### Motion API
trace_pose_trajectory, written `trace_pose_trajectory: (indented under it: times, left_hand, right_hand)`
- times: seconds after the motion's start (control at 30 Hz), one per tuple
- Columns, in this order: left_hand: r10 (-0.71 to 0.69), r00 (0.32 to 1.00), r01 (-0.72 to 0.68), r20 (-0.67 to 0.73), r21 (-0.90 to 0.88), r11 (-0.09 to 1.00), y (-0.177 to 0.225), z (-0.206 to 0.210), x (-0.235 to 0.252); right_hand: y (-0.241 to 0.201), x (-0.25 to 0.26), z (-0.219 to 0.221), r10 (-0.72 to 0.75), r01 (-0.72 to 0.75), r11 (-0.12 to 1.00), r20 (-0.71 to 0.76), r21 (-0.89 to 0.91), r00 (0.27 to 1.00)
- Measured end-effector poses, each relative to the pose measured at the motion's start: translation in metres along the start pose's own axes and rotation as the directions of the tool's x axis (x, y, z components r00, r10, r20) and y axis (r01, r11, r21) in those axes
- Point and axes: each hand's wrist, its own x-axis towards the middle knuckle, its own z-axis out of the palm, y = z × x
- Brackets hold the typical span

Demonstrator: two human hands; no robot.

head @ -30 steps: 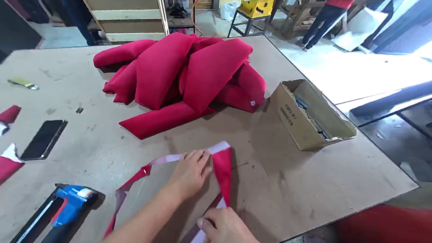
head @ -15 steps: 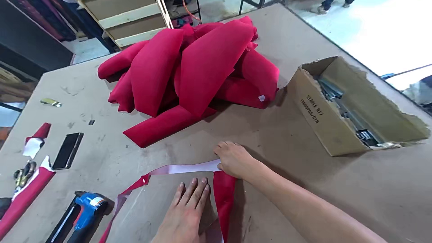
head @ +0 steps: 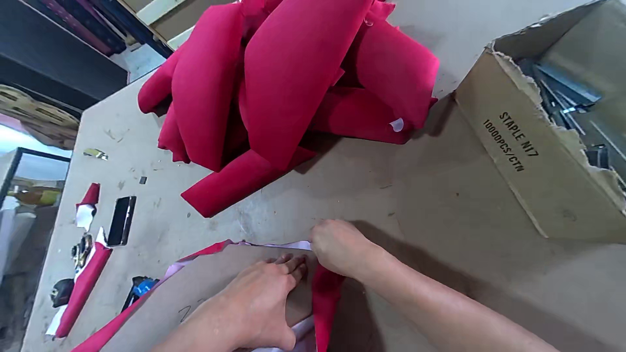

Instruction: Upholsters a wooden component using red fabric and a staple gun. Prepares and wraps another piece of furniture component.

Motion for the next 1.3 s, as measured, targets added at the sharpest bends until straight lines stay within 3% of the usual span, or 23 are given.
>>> trace_pose_trajectory:
  times: [0.13, 0.2, 0.3, 0.37, 0.4, 0.53, 0.63, 0.77, 0.97, 1.2, 1.3]
  left_hand:
    - [-0.037, 0.997, 0.034, -0.068, -0.042, 0.999, 0.004, 0.019, -0.003]
    - [-0.047, 0.978, 0.035, -0.205, -0.066, 0.997, 0.005, 0.041, -0.003]
    - [-0.078, 0.936, 0.049, -0.342, -0.092, 0.995, 0.011, 0.071, -0.003]
    - [-0.078, 0.932, 0.048, -0.353, -0.093, 0.994, 0.011, 0.071, -0.002]
    - [-0.068, 0.943, 0.039, -0.326, -0.094, 0.995, 0.011, 0.068, -0.002]
    - [-0.036, 0.963, 0.022, -0.269, -0.055, 0.998, 0.006, 0.052, -0.004]
    - [-0.086, 0.973, 0.068, -0.216, -0.091, 0.994, 0.003, 0.027, -0.009]
    - [-0.122, 0.976, 0.108, -0.181, -0.082, 0.991, 0.004, 0.017, -0.008]
    - [-0.108, 0.973, 0.101, -0.206, -0.041, 0.994, 0.002, 0.022, -0.002]
    - [-0.098, 0.915, 0.110, -0.391, 0.009, 0.994, 0.026, 0.074, -0.003]
    - [-0.083, 0.883, 0.096, -0.461, 0.003, 0.995, 0.025, 0.097, 0.000]
  right_hand:
    - [-0.006, -0.014, 0.024, -0.009, 0.028, 0.991, -0.141, 0.133, 0.990]
    - [-0.021, -0.025, 0.050, -0.048, 0.088, 0.990, -0.313, 0.113, 0.949]
    - [-0.025, -0.030, 0.095, -0.045, 0.084, 0.996, -0.644, 0.029, 0.763]
    - [-0.019, -0.034, 0.101, 0.030, 0.014, 0.999, -0.750, 0.052, 0.661]
    - [-0.018, -0.038, 0.096, 0.084, -0.038, 0.996, -0.747, 0.079, 0.659]
    - [-0.016, -0.026, 0.058, 0.263, -0.235, 0.965, -0.502, 0.119, 0.824]
    - [-0.027, -0.011, 0.031, 0.254, -0.265, 0.964, -0.293, 0.002, 0.922]
    - [-0.035, -0.003, 0.019, 0.280, -0.297, 0.930, -0.109, -0.216, 0.954]
    - [-0.033, -0.020, 0.046, 0.184, -0.212, 0.976, -0.363, -0.040, 0.914]
    - [-0.039, -0.039, 0.093, -0.072, -0.064, 0.970, -0.532, -0.233, 0.843]
    - [-0.040, -0.044, 0.104, -0.119, -0.074, 0.945, -0.544, -0.320, 0.831]
